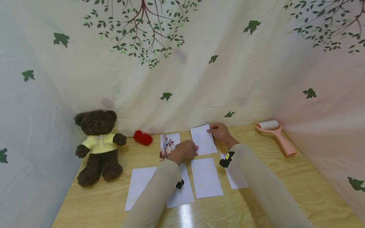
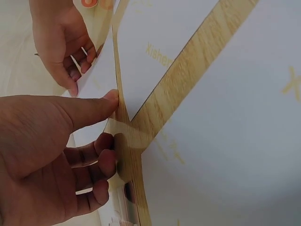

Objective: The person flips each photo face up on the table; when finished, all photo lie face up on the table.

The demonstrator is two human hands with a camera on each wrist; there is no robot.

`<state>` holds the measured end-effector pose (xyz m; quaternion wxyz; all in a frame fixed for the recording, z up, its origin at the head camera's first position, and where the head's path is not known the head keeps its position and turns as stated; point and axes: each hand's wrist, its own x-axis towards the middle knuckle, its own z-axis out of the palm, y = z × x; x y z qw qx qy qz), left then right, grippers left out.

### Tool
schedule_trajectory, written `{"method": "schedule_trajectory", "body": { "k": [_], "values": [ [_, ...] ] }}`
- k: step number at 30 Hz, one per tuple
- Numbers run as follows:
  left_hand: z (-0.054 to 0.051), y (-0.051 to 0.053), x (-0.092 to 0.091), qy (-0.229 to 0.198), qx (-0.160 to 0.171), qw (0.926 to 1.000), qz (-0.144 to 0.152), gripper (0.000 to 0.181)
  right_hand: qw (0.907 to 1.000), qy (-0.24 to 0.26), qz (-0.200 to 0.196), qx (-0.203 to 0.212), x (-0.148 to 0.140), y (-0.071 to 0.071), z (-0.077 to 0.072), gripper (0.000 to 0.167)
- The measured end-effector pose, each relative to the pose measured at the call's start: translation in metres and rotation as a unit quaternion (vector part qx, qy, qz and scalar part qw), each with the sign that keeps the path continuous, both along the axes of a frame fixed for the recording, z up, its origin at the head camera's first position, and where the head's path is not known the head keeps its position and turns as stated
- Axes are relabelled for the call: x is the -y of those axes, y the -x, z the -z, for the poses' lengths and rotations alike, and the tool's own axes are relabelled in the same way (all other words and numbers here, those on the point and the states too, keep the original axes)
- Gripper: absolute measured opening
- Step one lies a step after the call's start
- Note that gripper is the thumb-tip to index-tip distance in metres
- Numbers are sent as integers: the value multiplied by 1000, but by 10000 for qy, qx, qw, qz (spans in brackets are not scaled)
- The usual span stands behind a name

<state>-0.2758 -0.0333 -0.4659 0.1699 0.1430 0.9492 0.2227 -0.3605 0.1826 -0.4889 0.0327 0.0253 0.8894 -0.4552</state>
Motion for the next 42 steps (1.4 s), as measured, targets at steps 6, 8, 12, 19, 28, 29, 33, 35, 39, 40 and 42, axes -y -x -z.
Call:
{"method": "schedule_trajectory", "body": {
  "k": [6,8,12,19,28,29,33,35,39,40,42],
  "values": [
    [3,0,-8,247,-286,9992,96,29,9998,76,46,-190,-3,-4,-3,28],
    [2,0,-10,346,-366,9987,95,29,9996,198,41,-211,-2,-5,-6,27],
    [-4,-2,-13,73,-673,9976,-154,26,9987,412,-17,-285,2,-8,-15,27],
    [-11,4,-30,-986,-800,9903,-561,56,9971,749,-36,-115,8,-14,-32,28],
    [-28,2,-35,-1101,-977,9832,-1077,42,9868,1608,-172,91,22,-23,-49,27],
    [-29,1,-33,-1119,-1029,9823,-1096,41,9851,1701,-199,133,24,-24,-49,27],
    [-36,-2,-30,-1316,-1078,9771,-1278,37,9794,1951,-497,129,23,-26,-48,37],
    [-39,1,-30,-1516,-1097,9730,-1353,42,9790,1929,-658,-12,19,-27,-47,40],
    [-41,7,-23,-1839,-901,9668,-1530,50,9865,1260,-987,-333,15,-27,-39,34],
    [-39,9,-19,-1844,-834,9662,-1598,50,9887,926,-1114,-386,16,-27,-35,31],
    [-34,10,-10,-1744,-671,9671,-1729,46,9880,335,-1465,-365,20,-26,-27,27]
  ]
}}
